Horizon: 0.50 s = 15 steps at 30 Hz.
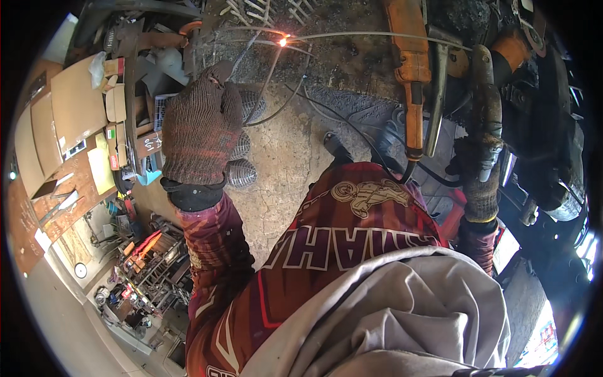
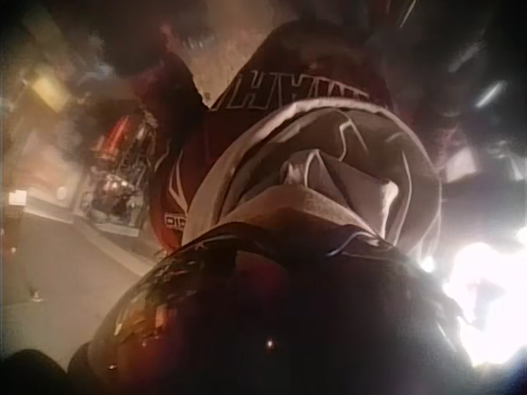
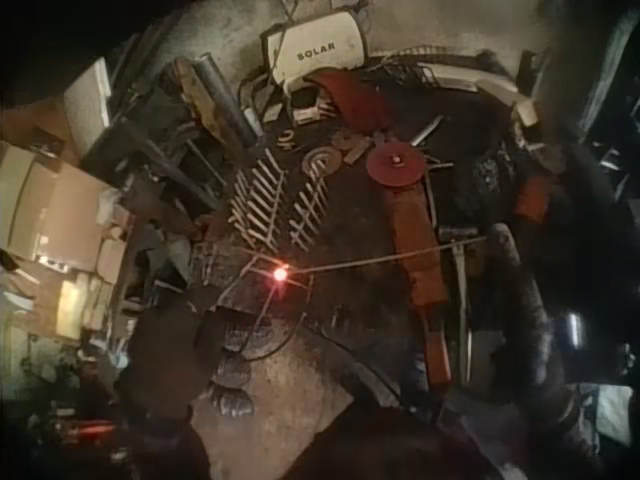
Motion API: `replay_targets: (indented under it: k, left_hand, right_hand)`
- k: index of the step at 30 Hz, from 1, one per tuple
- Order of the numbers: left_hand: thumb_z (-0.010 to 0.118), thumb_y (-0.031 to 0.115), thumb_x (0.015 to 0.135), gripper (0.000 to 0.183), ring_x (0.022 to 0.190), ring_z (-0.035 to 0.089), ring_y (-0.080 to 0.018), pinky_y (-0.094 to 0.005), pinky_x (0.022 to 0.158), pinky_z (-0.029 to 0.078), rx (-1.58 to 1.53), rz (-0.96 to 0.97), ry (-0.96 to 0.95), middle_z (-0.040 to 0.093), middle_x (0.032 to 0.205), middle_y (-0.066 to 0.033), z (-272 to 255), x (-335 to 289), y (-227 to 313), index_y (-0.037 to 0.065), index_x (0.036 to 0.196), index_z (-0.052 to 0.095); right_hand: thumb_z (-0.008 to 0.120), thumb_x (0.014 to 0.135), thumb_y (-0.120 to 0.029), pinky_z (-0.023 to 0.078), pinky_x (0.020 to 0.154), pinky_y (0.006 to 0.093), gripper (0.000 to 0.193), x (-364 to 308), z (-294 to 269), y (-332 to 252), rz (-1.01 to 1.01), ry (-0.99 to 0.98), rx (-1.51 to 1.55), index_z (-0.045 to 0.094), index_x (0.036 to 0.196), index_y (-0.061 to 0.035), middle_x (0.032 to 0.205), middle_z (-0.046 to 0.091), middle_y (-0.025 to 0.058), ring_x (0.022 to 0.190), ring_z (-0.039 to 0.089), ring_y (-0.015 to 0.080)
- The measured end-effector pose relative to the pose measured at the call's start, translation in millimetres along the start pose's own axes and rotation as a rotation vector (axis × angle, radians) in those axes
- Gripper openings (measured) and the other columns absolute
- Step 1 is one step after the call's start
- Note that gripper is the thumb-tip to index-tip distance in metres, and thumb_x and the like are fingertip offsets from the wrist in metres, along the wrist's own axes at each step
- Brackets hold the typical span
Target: The person welds metal rods into a circular frame, using a welding torch to join the metal and a hammer to knock off slag, then uses an angle grinder to smooth the joints.
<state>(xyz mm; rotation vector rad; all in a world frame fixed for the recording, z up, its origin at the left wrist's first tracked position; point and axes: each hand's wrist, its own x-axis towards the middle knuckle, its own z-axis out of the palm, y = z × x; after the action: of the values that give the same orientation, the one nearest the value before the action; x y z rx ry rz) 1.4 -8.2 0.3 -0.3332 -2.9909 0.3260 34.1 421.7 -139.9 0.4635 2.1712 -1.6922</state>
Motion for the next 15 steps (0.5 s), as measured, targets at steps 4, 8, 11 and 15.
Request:
replay_targets:
  k: [4, 8, 11, 15]
  left_hand:
    - [0.064, 0.006, 0.088, 0.025, 0.088, 0.067, -0.0302, -0.045, 0.08, 0.054, -0.212, -0.178, -0.005, 0.065, 0.106, -0.0111, -4, 5, 6, 0.006, 0.113, 0.065]
    - [0.064, 0.008, 0.088, 0.025, 0.086, 0.067, -0.0307, -0.0444, 0.078, 0.054, -0.14, -0.117, 0.058, 0.066, 0.104, -0.0116, -9, 2, 11, 0.007, 0.113, 0.065]
    - [0.064, 0.01, 0.089, 0.024, 0.084, 0.067, -0.031, -0.044, 0.077, 0.054, -0.114, -0.092, 0.086, 0.066, 0.101, -0.012, -1, 3, 10, 0.007, 0.112, 0.066]
    - [0.064, 0.013, 0.089, 0.024, 0.082, 0.067, -0.0314, -0.0434, 0.075, 0.054, -0.127, -0.098, 0.068, 0.067, 0.099, -0.0125, 0, 3, 13, 0.008, 0.112, 0.066]
  right_hand:
    - [0.062, 0.096, -0.012, 0.055, 0.063, 0.029, 0.024, 2, -3, 19, -0.131, -0.024, 0.091, 0.062, 0.117, -0.0014, 0.088, 0.07, 0.0089, 0.075, 0.069, 0.0168]
    - [0.061, 0.095, -0.008, 0.057, 0.074, 0.0311, 0.034, 4, -7, 27, -0.247, -0.015, -0.173, 0.054, 0.128, -0.0002, 0.1, 0.07, 0.012, 0.086, 0.069, 0.0196]
    - [0.051, 0.1, -0.015, 0.057, 0.084, 0.0356, 0.038, 21, -20, 63, 0.042, -0.168, 0.716, 0.048, 0.135, -0.0005, 0.116, 0.067, 0.0164, 0.1, 0.068, 0.0251]
    - [0.058, 0.097, -0.02, 0.052, 0.07, 0.0326, 0.026, 18, -15, 54, -0.002, -0.07, 0.554, 0.058, 0.117, -0.002, 0.096, 0.065, 0.0104, 0.08, 0.064, 0.0192]
